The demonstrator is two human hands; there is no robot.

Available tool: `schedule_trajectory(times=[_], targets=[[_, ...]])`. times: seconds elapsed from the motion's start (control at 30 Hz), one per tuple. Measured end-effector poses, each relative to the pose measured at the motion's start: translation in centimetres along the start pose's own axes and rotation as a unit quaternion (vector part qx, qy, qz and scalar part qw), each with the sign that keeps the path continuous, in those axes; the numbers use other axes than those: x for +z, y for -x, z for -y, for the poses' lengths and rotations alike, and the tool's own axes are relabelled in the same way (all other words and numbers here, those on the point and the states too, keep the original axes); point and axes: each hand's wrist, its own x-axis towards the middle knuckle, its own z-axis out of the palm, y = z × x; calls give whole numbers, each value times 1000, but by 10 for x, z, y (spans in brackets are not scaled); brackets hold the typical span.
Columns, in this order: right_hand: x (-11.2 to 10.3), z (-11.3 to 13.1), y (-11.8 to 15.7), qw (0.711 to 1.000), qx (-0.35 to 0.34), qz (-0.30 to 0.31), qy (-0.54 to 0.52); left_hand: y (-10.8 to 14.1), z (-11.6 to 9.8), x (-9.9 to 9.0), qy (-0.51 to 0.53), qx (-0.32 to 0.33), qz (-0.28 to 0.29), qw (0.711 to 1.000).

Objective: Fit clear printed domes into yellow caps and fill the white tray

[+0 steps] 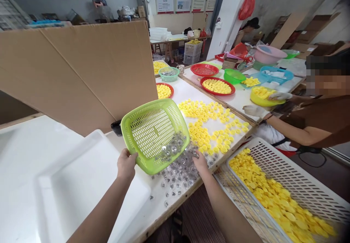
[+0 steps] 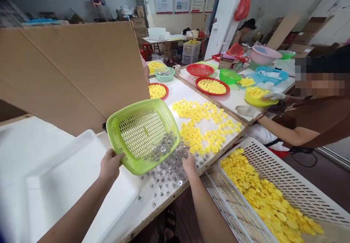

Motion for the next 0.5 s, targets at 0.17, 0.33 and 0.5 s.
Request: schedule_trajectory(times=[0.17, 0.33, 0.5], targets=[[-12, 3, 8, 999, -9, -28, 16, -4, -1, -9, 75, -87, 12, 993], [-22, 15, 29, 1000, -16, -3, 27, 22, -2, -40, 135, -132, 35, 981], [-16, 15, 43, 990, -89, 98, 43, 46, -7, -105, 199, -117, 13, 973]])
